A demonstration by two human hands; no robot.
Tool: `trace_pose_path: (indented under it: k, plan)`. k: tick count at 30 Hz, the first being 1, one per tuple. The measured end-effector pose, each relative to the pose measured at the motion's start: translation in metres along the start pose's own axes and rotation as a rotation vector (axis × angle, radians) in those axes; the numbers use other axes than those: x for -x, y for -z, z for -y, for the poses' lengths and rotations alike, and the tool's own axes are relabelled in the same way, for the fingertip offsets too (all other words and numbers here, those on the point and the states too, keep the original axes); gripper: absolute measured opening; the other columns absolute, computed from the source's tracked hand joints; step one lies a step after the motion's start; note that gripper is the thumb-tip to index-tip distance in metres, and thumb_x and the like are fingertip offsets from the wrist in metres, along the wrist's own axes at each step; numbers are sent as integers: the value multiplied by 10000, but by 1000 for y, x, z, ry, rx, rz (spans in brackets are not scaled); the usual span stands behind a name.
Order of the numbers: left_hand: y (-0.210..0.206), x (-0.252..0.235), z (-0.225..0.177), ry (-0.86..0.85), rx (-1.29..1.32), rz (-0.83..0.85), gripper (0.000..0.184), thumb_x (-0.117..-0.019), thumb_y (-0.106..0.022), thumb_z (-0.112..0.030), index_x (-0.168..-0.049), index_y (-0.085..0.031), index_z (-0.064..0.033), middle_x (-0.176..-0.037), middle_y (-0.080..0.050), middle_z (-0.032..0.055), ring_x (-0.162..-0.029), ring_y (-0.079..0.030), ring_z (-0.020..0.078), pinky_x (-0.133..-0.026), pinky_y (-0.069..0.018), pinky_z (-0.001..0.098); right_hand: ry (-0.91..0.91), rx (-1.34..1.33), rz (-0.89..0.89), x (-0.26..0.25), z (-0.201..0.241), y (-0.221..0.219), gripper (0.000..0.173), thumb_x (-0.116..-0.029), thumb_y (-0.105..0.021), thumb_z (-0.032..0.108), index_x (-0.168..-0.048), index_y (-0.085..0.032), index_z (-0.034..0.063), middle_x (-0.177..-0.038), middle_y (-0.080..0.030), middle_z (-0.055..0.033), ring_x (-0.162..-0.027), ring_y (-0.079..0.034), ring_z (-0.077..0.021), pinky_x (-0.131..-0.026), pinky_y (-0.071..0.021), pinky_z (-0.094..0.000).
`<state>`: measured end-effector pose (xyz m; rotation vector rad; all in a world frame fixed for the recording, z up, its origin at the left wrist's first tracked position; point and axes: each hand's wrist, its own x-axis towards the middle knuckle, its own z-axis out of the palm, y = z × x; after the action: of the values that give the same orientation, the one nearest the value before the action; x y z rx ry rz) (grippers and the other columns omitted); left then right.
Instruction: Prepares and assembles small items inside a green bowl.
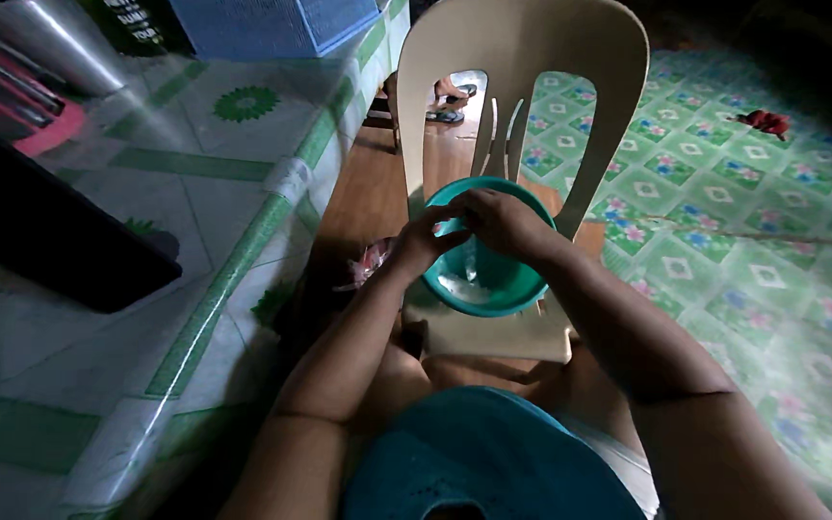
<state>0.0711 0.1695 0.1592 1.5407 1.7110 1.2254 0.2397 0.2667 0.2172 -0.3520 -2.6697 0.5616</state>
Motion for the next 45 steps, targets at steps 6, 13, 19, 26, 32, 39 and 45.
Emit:
trace_pose_path:
  k: [6, 13, 19, 26, 32, 39, 45]
  plan:
    - [-7, -2, -5, 92, -90, 71, 300, -991, -687, -269, -1209, -708, -65, -1183, -705, 90, -1112, -650, 183, -1006, -503, 441, 11, -64, -68, 1, -7, 5, 277, -999, -569, 28, -1263, -649, 0, -1024, -707, -146, -925, -692, -250, -877, -570, -426]
    - [-15, -4, -4, 101, -56, 10, 257, -993, -687, -269, -1161, -739, -82, -1107, -731, 65, -1026, -681, 136, -956, -541, 389, -55, -212, -197, 5, -20, 5, 229, -1023, -584, 100, -1217, -658, 2, -1058, -713, -129, -931, -694, -162, -867, -578, -353]
    - [-10, -14, 3, 77, -109, -54, 262, -1003, -667, -310, -1140, -762, -108, -1113, -742, 46, -1062, -691, 139, -988, -544, 411, -236, -611, -539, 21, -45, 34, 201, -1004, -622, 82, -1175, -609, -22, -1073, -714, -73, -907, -697, -107, -826, -598, -302]
    - [2, -26, 9, 59, -208, -80, 265, -1004, -671, -320, -1133, -766, -109, -1095, -748, 52, -1039, -698, 145, -973, -548, 408, -775, -604, -142, 45, -98, -42, 236, -972, -694, 112, -1164, -669, -22, -1033, -706, -130, -836, -701, -182, -801, -613, -376]
    - [0, -30, 22, 11, -289, -85, 257, -1008, -659, -300, -1127, -771, -101, -1098, -744, 67, -1043, -697, 156, -973, -547, 394, -528, -80, 350, 43, -125, -100, 233, -950, -664, 44, -1176, -711, 9, -1175, -697, -197, -1117, -665, -362, -999, -511, -591]
    - [-3, -29, 28, 20, -320, -76, 267, -1011, -652, -306, -1124, -772, -96, -1123, -739, 80, -1070, -693, 167, -995, -538, 388, -389, 208, 687, 40, -121, -91, 236, -1007, -627, 107, -1217, -668, 7, -1212, -679, -217, -1176, -643, -407, -1007, -492, -627]
    - [-9, -31, 34, 11, -322, -51, 262, -1011, -644, -316, -1121, -778, -119, -1120, -745, 56, -1064, -698, 163, -983, -548, 417, -266, 322, 695, 49, -125, -100, 222, -939, -632, -23, -1145, -714, -6, -1200, -665, -213, -1183, -628, -406, -980, -524, -593]
